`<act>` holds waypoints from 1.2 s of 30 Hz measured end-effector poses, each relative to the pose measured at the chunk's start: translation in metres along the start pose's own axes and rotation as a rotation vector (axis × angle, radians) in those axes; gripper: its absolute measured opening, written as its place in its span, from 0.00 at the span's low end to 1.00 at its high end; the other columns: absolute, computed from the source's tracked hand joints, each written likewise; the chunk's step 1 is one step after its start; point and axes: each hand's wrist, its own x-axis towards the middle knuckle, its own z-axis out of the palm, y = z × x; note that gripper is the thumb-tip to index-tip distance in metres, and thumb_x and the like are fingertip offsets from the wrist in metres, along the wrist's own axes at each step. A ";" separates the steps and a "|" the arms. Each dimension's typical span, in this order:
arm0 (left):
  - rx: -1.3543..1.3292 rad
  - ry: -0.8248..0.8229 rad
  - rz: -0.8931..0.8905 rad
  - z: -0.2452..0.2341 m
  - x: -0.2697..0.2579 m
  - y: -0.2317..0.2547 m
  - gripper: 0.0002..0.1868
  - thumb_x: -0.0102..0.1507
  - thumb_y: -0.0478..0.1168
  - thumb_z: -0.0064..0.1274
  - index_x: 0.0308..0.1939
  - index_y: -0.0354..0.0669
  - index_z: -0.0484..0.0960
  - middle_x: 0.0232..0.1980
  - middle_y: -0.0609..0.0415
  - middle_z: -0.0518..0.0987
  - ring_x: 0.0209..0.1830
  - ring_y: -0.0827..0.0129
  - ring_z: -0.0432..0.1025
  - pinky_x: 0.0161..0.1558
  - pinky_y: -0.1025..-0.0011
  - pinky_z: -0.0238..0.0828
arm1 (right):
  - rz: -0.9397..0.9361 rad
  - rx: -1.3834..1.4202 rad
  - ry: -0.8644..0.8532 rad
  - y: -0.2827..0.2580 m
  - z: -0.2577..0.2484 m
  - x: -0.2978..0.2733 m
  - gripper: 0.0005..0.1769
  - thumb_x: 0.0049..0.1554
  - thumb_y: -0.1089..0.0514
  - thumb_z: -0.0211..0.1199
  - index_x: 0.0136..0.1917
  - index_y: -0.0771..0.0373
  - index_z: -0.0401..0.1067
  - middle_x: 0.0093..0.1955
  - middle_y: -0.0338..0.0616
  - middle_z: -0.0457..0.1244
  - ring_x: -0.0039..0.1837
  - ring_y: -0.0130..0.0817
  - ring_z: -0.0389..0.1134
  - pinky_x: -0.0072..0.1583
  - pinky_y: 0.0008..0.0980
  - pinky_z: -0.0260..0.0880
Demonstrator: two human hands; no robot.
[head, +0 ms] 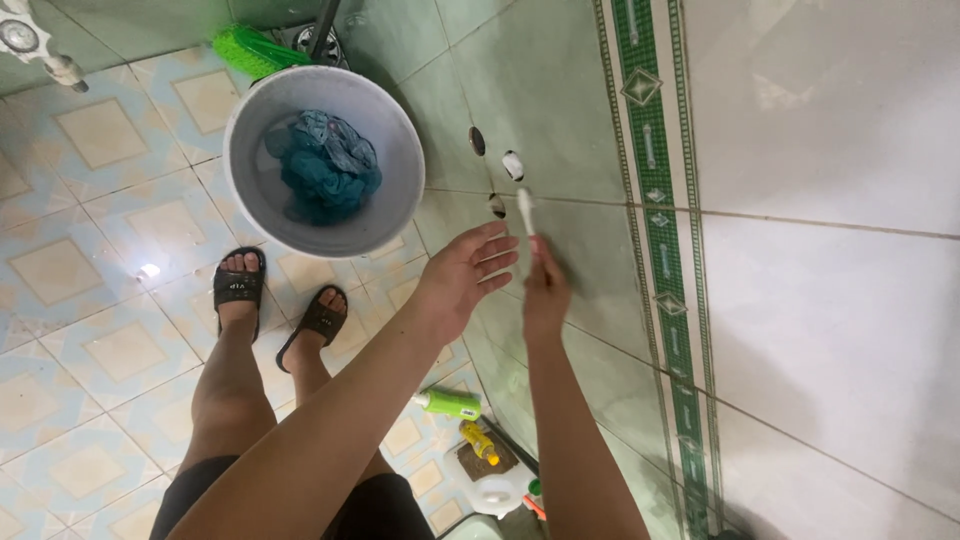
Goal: The person scrubs the tiled shower wall with a toothbrush, rinses the toothbrush under the faucet, then uses a handheld shower head to rinse the wall. They wring out a blue bath sponge under the faucet and place it on the wall, then pick up a white bucket and carry it out of the bathroom.
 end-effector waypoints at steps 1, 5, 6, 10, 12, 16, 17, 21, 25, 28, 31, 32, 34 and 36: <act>0.003 0.009 -0.002 0.000 0.000 0.001 0.28 0.67 0.52 0.45 0.66 0.42 0.72 0.60 0.51 0.78 0.62 0.62 0.71 0.65 0.60 0.67 | 0.144 -0.076 -0.033 0.002 0.009 0.006 0.19 0.69 0.63 0.53 0.71 0.63 0.74 0.40 0.27 0.60 0.37 0.18 0.50 0.37 0.19 0.53; -0.008 0.037 0.002 -0.005 -0.005 0.009 0.27 0.67 0.51 0.46 0.66 0.42 0.73 0.60 0.50 0.77 0.62 0.62 0.71 0.65 0.60 0.67 | 0.160 0.118 -0.044 -0.039 0.010 0.013 0.18 0.69 0.62 0.56 0.69 0.65 0.76 0.37 0.30 0.56 0.35 0.18 0.47 0.34 0.20 0.48; -0.011 0.051 0.004 -0.004 -0.005 0.012 0.27 0.67 0.51 0.45 0.66 0.42 0.73 0.61 0.51 0.77 0.62 0.62 0.71 0.65 0.60 0.67 | 0.033 0.105 -0.010 -0.056 0.009 0.017 0.20 0.66 0.62 0.56 0.70 0.62 0.72 0.38 0.28 0.57 0.35 0.16 0.50 0.35 0.19 0.51; -0.029 0.066 -0.003 0.001 -0.003 0.016 0.26 0.67 0.51 0.45 0.65 0.43 0.73 0.61 0.52 0.78 0.62 0.63 0.71 0.65 0.60 0.67 | -0.079 0.297 0.036 -0.084 0.018 0.039 0.23 0.63 0.62 0.52 0.71 0.57 0.69 0.43 0.27 0.65 0.34 0.15 0.48 0.34 0.18 0.47; -0.032 0.063 -0.001 0.003 -0.005 0.018 0.26 0.67 0.51 0.45 0.65 0.43 0.73 0.61 0.52 0.78 0.62 0.63 0.71 0.65 0.60 0.67 | -0.052 0.118 0.037 -0.058 0.041 0.050 0.21 0.66 0.61 0.55 0.71 0.59 0.72 0.40 0.28 0.61 0.35 0.16 0.50 0.37 0.19 0.52; -0.047 0.081 0.022 -0.009 -0.005 0.027 0.26 0.66 0.52 0.46 0.64 0.44 0.74 0.59 0.52 0.78 0.62 0.63 0.72 0.64 0.60 0.68 | 0.102 -0.010 -0.076 -0.046 0.081 0.066 0.20 0.67 0.62 0.56 0.70 0.62 0.76 0.38 0.29 0.57 0.37 0.19 0.51 0.39 0.23 0.56; -0.050 0.082 0.030 -0.014 -0.002 0.030 0.26 0.66 0.52 0.46 0.64 0.44 0.74 0.59 0.52 0.78 0.62 0.63 0.72 0.64 0.60 0.68 | 0.096 -0.009 -0.082 -0.073 0.084 0.064 0.20 0.67 0.62 0.56 0.70 0.62 0.76 0.38 0.29 0.57 0.37 0.19 0.51 0.39 0.23 0.56; -0.126 0.104 0.031 -0.016 0.000 0.040 0.24 0.65 0.50 0.50 0.62 0.46 0.75 0.57 0.54 0.79 0.61 0.63 0.72 0.63 0.60 0.68 | -0.060 0.133 -0.003 -0.143 0.080 0.066 0.23 0.65 0.62 0.52 0.73 0.59 0.71 0.36 0.26 0.55 0.35 0.17 0.51 0.37 0.21 0.53; -0.123 0.099 0.038 -0.006 -0.006 0.050 0.23 0.65 0.50 0.52 0.61 0.45 0.75 0.57 0.53 0.78 0.60 0.63 0.72 0.63 0.60 0.68 | -0.177 0.215 0.143 -0.132 0.088 0.069 0.20 0.68 0.59 0.55 0.72 0.58 0.71 0.33 0.26 0.52 0.34 0.16 0.47 0.34 0.20 0.46; -0.110 0.104 0.055 -0.015 -0.007 0.055 0.24 0.65 0.51 0.52 0.61 0.45 0.75 0.56 0.53 0.78 0.59 0.63 0.72 0.63 0.60 0.68 | -0.025 0.039 0.048 -0.081 0.110 0.076 0.17 0.67 0.59 0.58 0.68 0.61 0.75 0.37 0.28 0.57 0.35 0.18 0.47 0.36 0.22 0.49; -0.106 0.147 0.085 -0.040 0.001 0.064 0.24 0.64 0.51 0.50 0.61 0.45 0.75 0.56 0.53 0.78 0.59 0.63 0.72 0.62 0.60 0.68 | 0.309 0.067 -0.040 -0.051 0.118 0.089 0.17 0.64 0.61 0.56 0.65 0.62 0.77 0.39 0.29 0.64 0.34 0.20 0.52 0.37 0.23 0.56; -0.109 0.149 0.070 -0.042 -0.001 0.060 0.24 0.64 0.51 0.50 0.61 0.45 0.75 0.56 0.53 0.78 0.59 0.63 0.72 0.62 0.60 0.68 | 0.319 0.058 -0.034 -0.054 0.107 0.085 0.17 0.64 0.61 0.56 0.65 0.62 0.77 0.39 0.29 0.64 0.34 0.20 0.52 0.37 0.23 0.56; -0.132 0.174 0.095 -0.046 -0.001 0.060 0.24 0.64 0.51 0.50 0.61 0.45 0.74 0.57 0.52 0.78 0.59 0.63 0.72 0.63 0.59 0.68 | -0.114 -0.062 0.055 -0.061 0.095 0.087 0.12 0.71 0.64 0.57 0.62 0.70 0.78 0.44 0.32 0.62 0.43 0.18 0.56 0.45 0.21 0.60; -0.132 0.182 0.097 -0.037 -0.005 0.069 0.24 0.64 0.51 0.50 0.61 0.46 0.73 0.57 0.53 0.77 0.59 0.63 0.72 0.63 0.59 0.68 | -0.207 0.054 0.079 -0.107 0.089 0.071 0.16 0.68 0.66 0.53 0.67 0.66 0.73 0.50 0.31 0.64 0.42 0.17 0.57 0.44 0.19 0.60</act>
